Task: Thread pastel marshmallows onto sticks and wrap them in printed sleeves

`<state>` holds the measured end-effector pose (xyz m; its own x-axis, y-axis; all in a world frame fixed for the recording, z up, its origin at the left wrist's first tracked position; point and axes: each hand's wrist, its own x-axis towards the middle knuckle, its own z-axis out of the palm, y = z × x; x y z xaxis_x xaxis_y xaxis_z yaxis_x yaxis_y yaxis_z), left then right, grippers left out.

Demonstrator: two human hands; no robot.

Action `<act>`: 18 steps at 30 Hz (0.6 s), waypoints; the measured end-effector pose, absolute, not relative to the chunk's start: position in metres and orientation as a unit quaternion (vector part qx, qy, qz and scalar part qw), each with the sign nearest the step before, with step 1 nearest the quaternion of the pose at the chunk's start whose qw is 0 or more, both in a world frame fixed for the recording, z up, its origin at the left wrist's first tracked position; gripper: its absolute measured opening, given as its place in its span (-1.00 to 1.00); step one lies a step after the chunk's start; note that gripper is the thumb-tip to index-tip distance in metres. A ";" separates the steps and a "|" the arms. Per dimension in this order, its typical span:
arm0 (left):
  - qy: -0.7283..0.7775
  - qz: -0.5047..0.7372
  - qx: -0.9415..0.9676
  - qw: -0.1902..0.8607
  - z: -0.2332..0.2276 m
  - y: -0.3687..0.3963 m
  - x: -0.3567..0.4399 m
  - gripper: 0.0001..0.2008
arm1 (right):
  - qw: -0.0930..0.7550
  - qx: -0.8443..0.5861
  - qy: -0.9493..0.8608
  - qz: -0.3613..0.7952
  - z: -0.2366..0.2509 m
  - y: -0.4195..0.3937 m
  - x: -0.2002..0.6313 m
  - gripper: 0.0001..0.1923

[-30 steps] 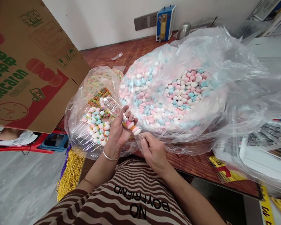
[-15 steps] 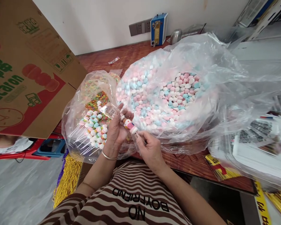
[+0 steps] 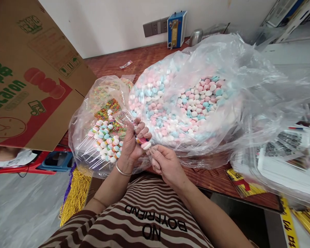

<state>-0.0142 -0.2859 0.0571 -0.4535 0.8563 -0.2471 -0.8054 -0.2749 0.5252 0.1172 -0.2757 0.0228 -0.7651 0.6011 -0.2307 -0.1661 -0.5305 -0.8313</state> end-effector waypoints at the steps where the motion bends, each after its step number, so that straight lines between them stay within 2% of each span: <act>1: 0.301 0.793 0.045 0.527 0.055 -0.285 -0.011 -0.72 | 0.231 -0.255 -0.397 0.851 0.024 -0.276 0.114 -0.63; 4: 0.306 0.791 0.049 0.527 0.050 -0.284 -0.004 -0.73 | 0.275 -0.281 -0.417 0.819 0.022 -0.274 0.108 -0.57; 6: 0.311 0.802 0.052 0.508 0.049 -0.285 -0.006 -0.73 | 0.272 -0.288 -0.447 0.802 0.018 -0.271 0.110 -0.55; 10: 0.316 0.803 0.069 0.501 0.056 -0.290 -0.013 -0.78 | 0.146 -0.210 -0.343 0.904 0.012 -0.270 0.118 -0.60; 12: 0.316 0.793 0.090 0.513 0.060 -0.295 -0.014 -0.83 | 0.120 -0.162 -0.272 0.941 0.012 -0.275 0.121 -0.66; 15: 0.305 0.787 0.128 0.521 0.061 -0.300 -0.012 -0.67 | 0.133 -0.125 -0.243 0.953 0.014 -0.283 0.120 -0.70; 18: 0.325 0.785 0.128 0.511 0.058 -0.299 -0.011 -0.63 | 0.208 -0.174 -0.373 0.887 0.014 -0.284 0.119 -0.68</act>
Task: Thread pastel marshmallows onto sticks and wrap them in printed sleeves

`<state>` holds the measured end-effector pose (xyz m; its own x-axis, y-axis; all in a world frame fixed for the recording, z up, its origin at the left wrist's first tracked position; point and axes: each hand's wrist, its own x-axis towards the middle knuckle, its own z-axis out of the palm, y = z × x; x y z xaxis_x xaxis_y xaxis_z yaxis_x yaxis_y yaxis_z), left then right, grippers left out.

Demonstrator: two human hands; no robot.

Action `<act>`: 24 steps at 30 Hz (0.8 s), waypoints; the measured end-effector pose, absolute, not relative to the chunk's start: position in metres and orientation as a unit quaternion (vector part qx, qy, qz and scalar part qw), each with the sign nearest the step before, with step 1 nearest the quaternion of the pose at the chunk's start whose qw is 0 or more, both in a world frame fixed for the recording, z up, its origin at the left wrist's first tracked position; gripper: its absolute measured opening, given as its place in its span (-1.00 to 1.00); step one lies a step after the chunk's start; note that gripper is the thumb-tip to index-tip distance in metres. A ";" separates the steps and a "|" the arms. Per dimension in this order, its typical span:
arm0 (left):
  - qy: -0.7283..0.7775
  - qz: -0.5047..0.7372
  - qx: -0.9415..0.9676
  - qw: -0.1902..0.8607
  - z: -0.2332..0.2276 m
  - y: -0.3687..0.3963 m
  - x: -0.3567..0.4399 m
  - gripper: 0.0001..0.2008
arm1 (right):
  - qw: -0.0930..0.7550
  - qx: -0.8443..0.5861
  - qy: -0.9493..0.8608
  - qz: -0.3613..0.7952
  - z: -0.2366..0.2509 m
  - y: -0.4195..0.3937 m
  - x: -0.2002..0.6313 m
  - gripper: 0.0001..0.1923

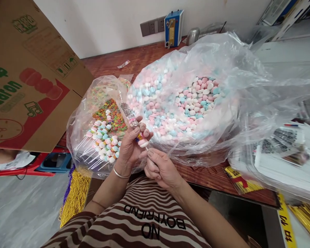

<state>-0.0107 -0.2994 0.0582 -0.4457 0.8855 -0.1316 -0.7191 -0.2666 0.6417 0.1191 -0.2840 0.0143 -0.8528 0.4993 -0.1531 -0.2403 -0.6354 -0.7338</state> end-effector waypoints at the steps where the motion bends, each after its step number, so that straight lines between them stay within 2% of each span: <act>1: 0.339 0.787 0.116 0.502 0.057 -0.298 -0.011 -0.65 | 0.253 -0.207 -0.461 0.825 0.013 -0.282 0.119 -0.67; 3: 0.363 0.792 0.087 0.484 0.055 -0.293 -0.010 -0.72 | 0.338 -0.267 -0.651 0.625 0.009 -0.276 0.122 -0.67; 5: 0.378 0.795 0.060 0.470 0.054 -0.289 -0.008 -0.79 | 0.380 -0.291 -0.780 0.404 0.004 -0.269 0.124 -0.70; 7: 0.379 0.802 0.045 0.459 0.053 -0.287 -0.005 -0.84 | 0.382 -0.291 -0.829 0.285 0.001 -0.265 0.126 -0.70; 8: 0.376 0.806 0.042 0.455 0.053 -0.287 -0.004 -0.85 | 0.380 -0.293 -0.832 0.279 0.000 -0.264 0.127 -0.70; 9: 0.372 0.808 0.040 0.455 0.052 -0.287 -0.003 -0.86 | 0.376 -0.299 -0.820 0.311 0.000 -0.264 0.127 -0.69; 11: 0.364 0.805 0.037 0.466 0.051 -0.288 -0.002 -0.89 | 0.354 -0.309 -0.741 0.479 0.003 -0.267 0.126 -0.66; 14: 0.342 0.799 0.030 0.493 0.049 -0.290 -0.003 -0.91 | 0.221 -0.244 -0.487 0.809 0.008 -0.272 0.125 -0.59; 16: 0.323 0.796 0.032 0.511 0.049 -0.291 -0.005 -0.90 | 0.151 -0.176 -0.327 0.916 0.011 -0.276 0.125 -0.64; 18: 0.316 0.786 0.042 0.530 0.050 -0.291 -0.005 -0.87 | 0.163 -0.151 -0.253 0.942 0.013 -0.278 0.123 -0.72; 20: 0.329 0.772 0.055 0.541 0.049 -0.292 -0.002 -0.84 | 0.211 -0.167 -0.264 0.926 0.014 -0.278 0.121 -0.73; 22: 0.353 0.765 0.072 0.534 0.047 -0.293 0.004 -0.79 | 0.260 -0.210 -0.358 0.872 0.015 -0.275 0.120 -0.70; 24: 0.371 0.760 0.086 0.526 0.042 -0.294 0.011 -0.73 | 0.316 -0.266 -0.509 0.755 0.014 -0.270 0.120 -0.69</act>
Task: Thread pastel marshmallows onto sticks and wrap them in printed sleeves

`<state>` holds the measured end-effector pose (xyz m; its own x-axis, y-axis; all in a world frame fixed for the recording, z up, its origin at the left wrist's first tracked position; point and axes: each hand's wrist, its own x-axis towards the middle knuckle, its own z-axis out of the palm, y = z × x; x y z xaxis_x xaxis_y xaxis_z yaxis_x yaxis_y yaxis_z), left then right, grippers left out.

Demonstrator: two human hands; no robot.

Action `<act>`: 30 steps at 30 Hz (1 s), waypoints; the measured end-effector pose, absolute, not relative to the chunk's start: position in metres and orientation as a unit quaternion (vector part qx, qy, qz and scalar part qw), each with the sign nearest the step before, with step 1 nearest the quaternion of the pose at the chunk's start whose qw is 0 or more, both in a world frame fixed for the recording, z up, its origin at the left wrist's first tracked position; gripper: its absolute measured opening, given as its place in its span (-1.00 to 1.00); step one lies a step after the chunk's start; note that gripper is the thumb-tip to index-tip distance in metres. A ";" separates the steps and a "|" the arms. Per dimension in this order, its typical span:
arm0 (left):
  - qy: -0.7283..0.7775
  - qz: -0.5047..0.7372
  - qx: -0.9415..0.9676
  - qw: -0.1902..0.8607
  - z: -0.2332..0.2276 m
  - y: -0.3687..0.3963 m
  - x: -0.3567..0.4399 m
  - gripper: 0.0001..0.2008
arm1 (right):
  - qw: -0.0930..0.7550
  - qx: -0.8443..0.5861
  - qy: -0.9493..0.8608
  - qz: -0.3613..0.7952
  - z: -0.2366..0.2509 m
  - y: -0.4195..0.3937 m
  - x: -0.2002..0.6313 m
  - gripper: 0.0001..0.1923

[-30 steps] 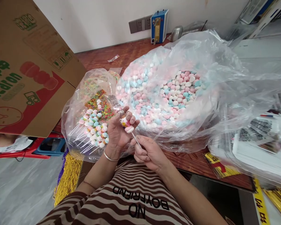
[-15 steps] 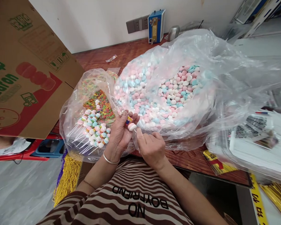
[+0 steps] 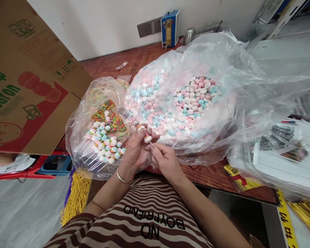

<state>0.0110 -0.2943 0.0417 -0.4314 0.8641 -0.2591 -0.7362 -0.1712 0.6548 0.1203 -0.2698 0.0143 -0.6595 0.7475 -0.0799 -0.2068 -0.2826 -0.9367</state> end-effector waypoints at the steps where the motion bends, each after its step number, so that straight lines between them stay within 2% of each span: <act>1: 0.374 0.755 0.092 0.530 0.039 -0.295 0.014 -0.70 | 0.343 -0.288 -0.580 0.680 0.014 -0.267 0.121 -0.70; 3: 0.372 0.745 0.100 0.544 0.036 -0.295 0.015 -0.64 | 0.375 -0.308 -0.679 0.551 0.014 -0.263 0.125 -0.71; 5: 0.362 0.751 0.109 0.542 0.037 -0.294 0.008 -0.58 | 0.367 -0.300 -0.716 0.512 0.014 -0.261 0.129 -0.70; 9: 0.320 0.807 0.129 0.479 0.049 -0.286 -0.025 -0.57 | 0.313 -0.269 -0.690 0.594 0.013 -0.265 0.134 -0.66; 13: 0.297 0.825 0.101 0.469 0.061 -0.277 -0.041 -0.82 | 0.263 -0.255 -0.565 0.740 0.009 -0.275 0.131 -0.57; 15: 0.292 0.828 0.057 0.476 0.062 -0.273 -0.037 -0.92 | 0.264 -0.259 -0.561 0.741 0.008 -0.279 0.128 -0.60; 17: 0.306 0.822 0.007 0.480 0.060 -0.269 -0.027 -0.88 | 0.310 -0.289 -0.643 0.638 0.007 -0.280 0.125 -0.65; 21: 0.372 0.806 -0.034 0.459 0.053 -0.265 -0.011 -0.76 | 0.376 -0.324 -0.804 0.328 0.005 -0.276 0.121 -0.69; 23: 0.375 0.809 -0.021 0.453 0.052 -0.267 -0.010 -0.78 | 0.373 -0.306 -0.823 0.300 0.004 -0.274 0.121 -0.69; 24: 0.365 0.811 -0.011 0.458 0.052 -0.269 -0.011 -0.80 | 0.369 -0.299 -0.815 0.333 0.004 -0.273 0.121 -0.69; 26: 0.337 0.806 0.016 0.487 0.052 -0.275 -0.013 -0.86 | 0.356 -0.294 -0.749 0.476 0.004 -0.273 0.121 -0.69; 30: 0.315 0.775 0.073 0.543 0.051 -0.284 -0.015 -0.90 | 0.279 -0.256 -0.447 0.811 0.010 -0.271 0.120 -0.64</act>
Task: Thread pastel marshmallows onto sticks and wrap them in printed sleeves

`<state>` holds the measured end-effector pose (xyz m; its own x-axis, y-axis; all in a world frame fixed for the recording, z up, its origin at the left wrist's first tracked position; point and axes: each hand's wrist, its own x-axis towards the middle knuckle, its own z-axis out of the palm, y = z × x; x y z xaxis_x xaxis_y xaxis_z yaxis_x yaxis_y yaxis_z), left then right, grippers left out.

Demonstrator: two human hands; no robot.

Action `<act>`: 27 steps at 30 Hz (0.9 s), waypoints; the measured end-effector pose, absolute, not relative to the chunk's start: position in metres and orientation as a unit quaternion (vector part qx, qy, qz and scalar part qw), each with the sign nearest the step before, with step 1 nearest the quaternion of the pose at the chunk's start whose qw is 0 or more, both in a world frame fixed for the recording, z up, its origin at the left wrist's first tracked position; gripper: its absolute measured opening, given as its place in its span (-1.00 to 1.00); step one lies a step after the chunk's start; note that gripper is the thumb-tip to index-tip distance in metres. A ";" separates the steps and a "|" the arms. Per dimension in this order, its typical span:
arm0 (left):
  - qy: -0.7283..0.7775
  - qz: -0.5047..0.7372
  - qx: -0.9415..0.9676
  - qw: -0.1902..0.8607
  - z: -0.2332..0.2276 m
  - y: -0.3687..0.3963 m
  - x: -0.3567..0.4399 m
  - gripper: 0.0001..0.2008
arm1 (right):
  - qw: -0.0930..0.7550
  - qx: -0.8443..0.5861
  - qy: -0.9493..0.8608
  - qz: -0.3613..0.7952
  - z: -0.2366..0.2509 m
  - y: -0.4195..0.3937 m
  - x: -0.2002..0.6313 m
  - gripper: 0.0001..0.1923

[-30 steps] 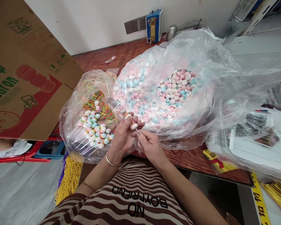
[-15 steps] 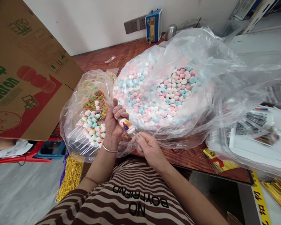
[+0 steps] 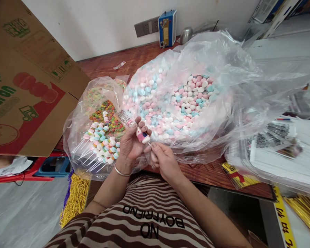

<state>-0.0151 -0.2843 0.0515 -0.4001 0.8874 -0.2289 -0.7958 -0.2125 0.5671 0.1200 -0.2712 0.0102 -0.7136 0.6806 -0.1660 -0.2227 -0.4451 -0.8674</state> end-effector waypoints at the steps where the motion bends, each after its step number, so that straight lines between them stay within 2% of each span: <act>1: 0.313 0.776 0.081 0.541 0.051 -0.286 -0.015 -0.91 | 0.250 -0.236 -0.378 0.860 0.012 -0.271 0.120 -0.65; 4: 0.308 0.787 0.087 0.527 0.051 -0.286 -0.016 -0.93 | 0.185 -0.193 -0.277 0.923 0.015 -0.274 0.120 -0.70; 7: 0.327 0.785 0.085 0.519 0.053 -0.283 -0.015 -0.90 | 0.215 -0.207 -0.338 0.893 0.014 -0.279 0.122 -0.69; 9: 0.352 0.785 0.087 0.503 0.053 -0.281 -0.009 -0.87 | 0.282 -0.252 -0.479 0.792 0.012 -0.282 0.122 -0.72; 12: 0.378 0.792 0.095 0.469 0.046 -0.280 0.011 -0.78 | 0.365 -0.328 -0.679 0.546 0.008 -0.280 0.119 -0.77; 15: 0.391 0.786 0.093 0.471 0.036 -0.283 0.029 -0.71 | 0.398 -0.361 -0.732 0.418 0.004 -0.273 0.116 -0.77; 21: 0.343 0.796 0.066 0.495 0.041 -0.281 -0.005 -0.65 | 0.382 -0.315 -0.729 0.473 0.006 -0.268 0.125 -0.73; 27: 0.306 0.808 0.062 0.499 0.048 -0.271 -0.016 -0.88 | 0.369 -0.308 -0.742 0.468 0.008 -0.278 0.123 -0.74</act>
<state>-0.0158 -0.2709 0.0477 -0.4935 0.8450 -0.2061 -0.7695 -0.3137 0.5563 0.1226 -0.2780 0.0078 -0.5389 0.8015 0.2593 0.1117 0.3731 -0.9210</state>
